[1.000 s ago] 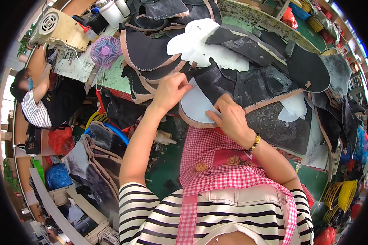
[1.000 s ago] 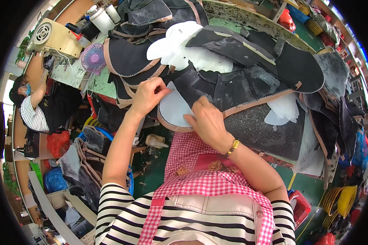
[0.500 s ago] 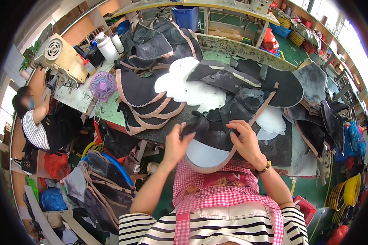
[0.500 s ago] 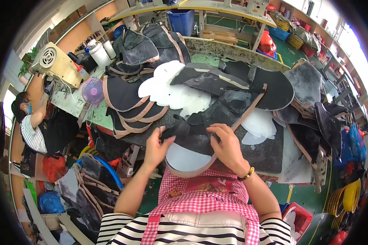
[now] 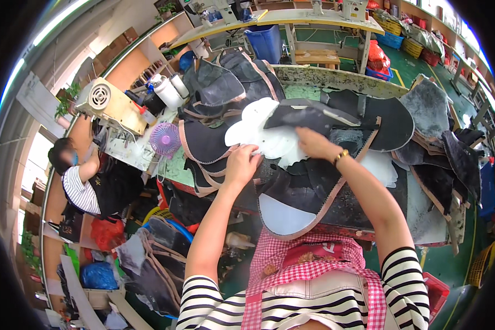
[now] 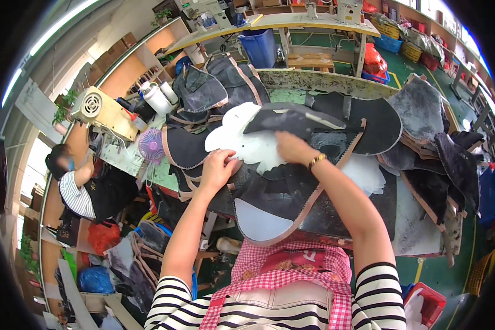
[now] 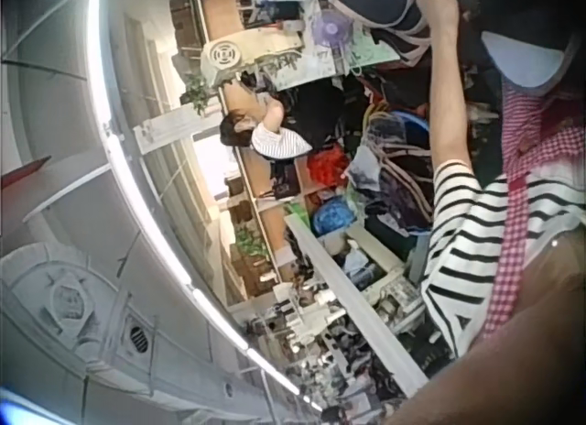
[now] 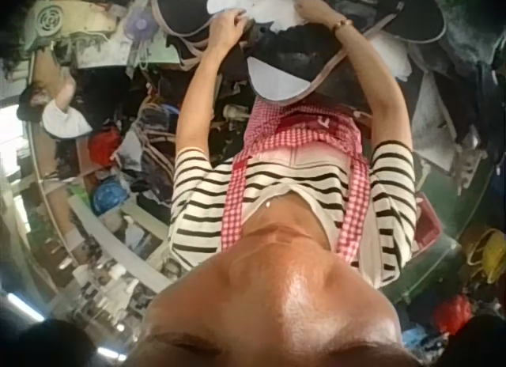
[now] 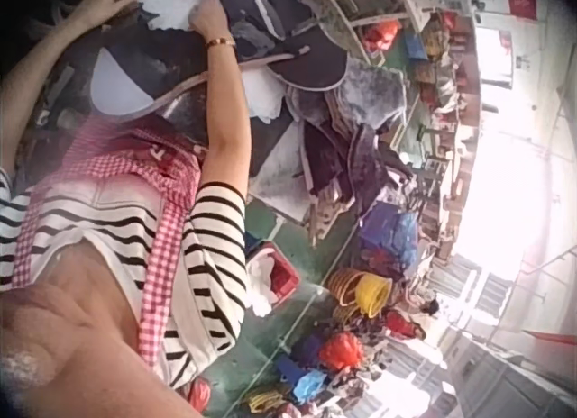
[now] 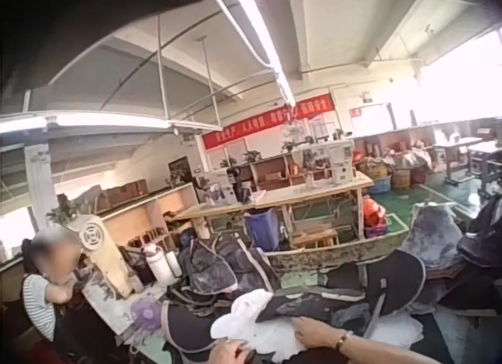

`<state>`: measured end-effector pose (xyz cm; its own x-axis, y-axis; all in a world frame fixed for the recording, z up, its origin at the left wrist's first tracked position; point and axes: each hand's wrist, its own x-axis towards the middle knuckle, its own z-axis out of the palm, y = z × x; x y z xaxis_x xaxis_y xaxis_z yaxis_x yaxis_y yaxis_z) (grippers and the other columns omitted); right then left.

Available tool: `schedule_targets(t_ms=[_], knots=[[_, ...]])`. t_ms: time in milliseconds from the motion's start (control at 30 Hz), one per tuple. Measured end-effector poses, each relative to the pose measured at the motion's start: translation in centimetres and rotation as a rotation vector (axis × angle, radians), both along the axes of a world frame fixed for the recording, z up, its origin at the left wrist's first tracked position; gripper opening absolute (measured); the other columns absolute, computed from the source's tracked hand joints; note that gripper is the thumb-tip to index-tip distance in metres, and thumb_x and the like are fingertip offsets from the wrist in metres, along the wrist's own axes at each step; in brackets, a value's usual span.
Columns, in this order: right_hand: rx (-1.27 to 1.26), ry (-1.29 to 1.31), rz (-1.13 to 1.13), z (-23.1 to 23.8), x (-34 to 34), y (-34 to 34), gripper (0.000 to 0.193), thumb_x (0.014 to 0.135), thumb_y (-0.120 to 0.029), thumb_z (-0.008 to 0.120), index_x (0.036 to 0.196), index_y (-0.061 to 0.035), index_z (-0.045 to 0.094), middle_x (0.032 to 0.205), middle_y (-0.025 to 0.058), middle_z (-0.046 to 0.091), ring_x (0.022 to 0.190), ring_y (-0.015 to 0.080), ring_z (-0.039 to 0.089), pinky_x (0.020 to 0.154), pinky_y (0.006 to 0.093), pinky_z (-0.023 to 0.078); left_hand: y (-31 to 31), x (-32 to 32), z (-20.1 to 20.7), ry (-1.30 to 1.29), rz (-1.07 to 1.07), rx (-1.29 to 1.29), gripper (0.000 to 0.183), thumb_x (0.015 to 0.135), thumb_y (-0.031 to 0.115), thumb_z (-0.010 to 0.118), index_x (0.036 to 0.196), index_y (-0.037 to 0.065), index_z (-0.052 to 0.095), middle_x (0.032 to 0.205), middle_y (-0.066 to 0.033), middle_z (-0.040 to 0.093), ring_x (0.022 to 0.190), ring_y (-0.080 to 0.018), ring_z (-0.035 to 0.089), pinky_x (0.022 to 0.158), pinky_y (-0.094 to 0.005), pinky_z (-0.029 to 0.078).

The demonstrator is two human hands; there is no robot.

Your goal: The person assembles footwear components by hand in a factory setting. They pick up black shoe uppers and grey fuzzy lining pieces, insert the lining into the uppers, and place the assembled units into a yellow basket. The process is repetitive, involving handling multiple identical pairs of shoe parts.

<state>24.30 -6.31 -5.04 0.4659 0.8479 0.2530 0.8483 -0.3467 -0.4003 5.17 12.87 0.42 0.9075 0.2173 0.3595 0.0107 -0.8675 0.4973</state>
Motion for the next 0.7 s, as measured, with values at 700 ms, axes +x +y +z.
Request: schedule_targets(t_ms=[700], knots=[[0.281,0.766,-0.426,2.0,4.6,7.5,0.060,0.066,-0.014,0.068,0.116,0.0130,0.050,0.085,0.0205,0.064,0.064,0.0246,0.066,0.059,0.0350,0.053,0.6,-5.1,5.3,0.770,-0.025,-0.025,0.027,0.086,0.027,0.055,0.081,0.003,0.065,0.089,-0.0212,0.066,0.090,-0.0370,0.063,0.076,-0.0438,0.049]])
